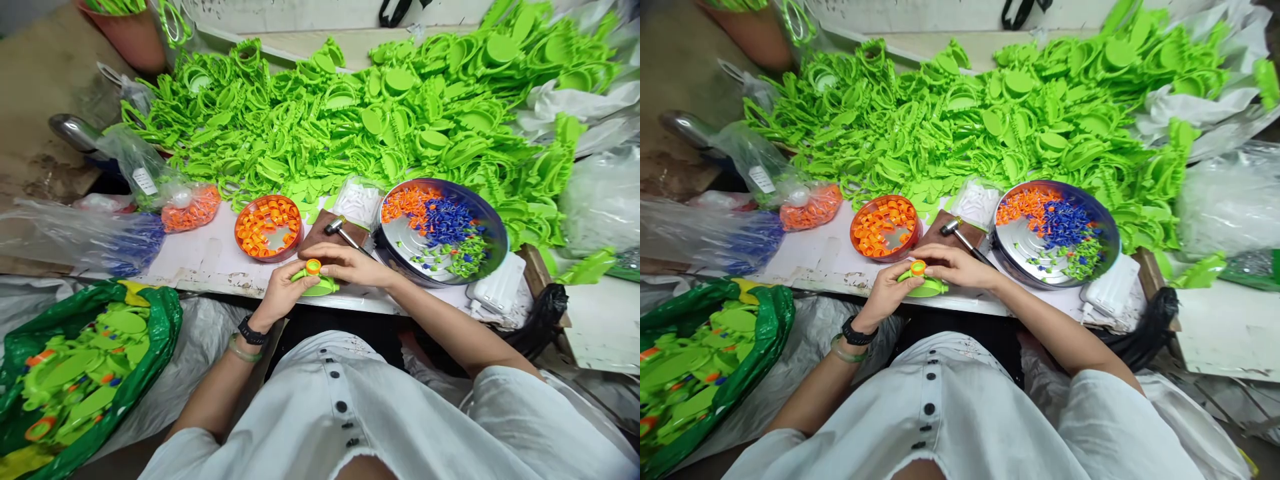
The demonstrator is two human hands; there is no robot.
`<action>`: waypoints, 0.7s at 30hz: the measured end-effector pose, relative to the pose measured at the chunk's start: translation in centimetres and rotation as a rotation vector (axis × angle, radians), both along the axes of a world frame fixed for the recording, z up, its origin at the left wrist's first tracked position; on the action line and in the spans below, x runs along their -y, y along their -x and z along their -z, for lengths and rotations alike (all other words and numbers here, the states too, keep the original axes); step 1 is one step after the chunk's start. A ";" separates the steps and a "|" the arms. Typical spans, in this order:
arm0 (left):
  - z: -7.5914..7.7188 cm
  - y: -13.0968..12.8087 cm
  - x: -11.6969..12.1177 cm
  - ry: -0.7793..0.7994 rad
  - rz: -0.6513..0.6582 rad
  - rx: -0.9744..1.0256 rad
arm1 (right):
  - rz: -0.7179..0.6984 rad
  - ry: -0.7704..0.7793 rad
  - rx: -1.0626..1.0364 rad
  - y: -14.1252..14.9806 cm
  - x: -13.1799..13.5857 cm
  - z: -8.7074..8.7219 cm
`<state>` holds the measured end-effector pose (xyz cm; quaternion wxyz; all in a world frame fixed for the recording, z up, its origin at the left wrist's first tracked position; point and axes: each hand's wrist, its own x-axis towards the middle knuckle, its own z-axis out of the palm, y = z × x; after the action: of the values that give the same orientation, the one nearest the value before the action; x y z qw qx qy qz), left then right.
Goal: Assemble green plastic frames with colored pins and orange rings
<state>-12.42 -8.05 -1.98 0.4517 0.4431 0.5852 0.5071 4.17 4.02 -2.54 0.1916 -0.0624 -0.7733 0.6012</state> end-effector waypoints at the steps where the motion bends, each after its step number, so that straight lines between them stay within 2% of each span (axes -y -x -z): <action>1: 0.0 0.0 0.0 -0.004 -0.012 -0.017 | 0.085 -0.090 -0.008 -0.2 0.4 -0.2; 4: 0.1 0.0 0.2 -0.006 -0.057 0.001 | 0.258 -0.370 -0.041 -0.5 1.6 -0.5; 8: 0.1 -0.2 0.9 -0.032 -0.111 -0.015 | 0.338 -0.680 0.006 -0.7 3.3 -0.4; 12: 0.2 -0.9 1.7 -0.107 -0.195 -0.102 | 0.423 -0.761 0.070 -0.1 5.3 -0.2; 15: -0.3 -1.3 2.2 -0.089 -0.241 -0.164 | 0.435 -0.696 0.055 1.2 6.5 -0.2; 17: -1.7 -0.3 3.2 -0.058 -0.269 -0.214 | 0.376 -0.596 -0.013 2.0 6.8 -0.3; 19: -4.3 2.8 5.6 -0.028 -0.362 -0.373 | 0.283 -0.517 -0.083 2.1 6.6 -0.5; 21: -7.7 8.2 9.8 -0.039 -0.684 -0.760 | 0.222 -0.512 -0.091 1.3 5.7 -0.8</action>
<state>-20.62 -17.83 5.70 0.0070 0.3878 0.8101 0.4396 2.83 -1.64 -1.75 0.3003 -0.0692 -0.8790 0.3638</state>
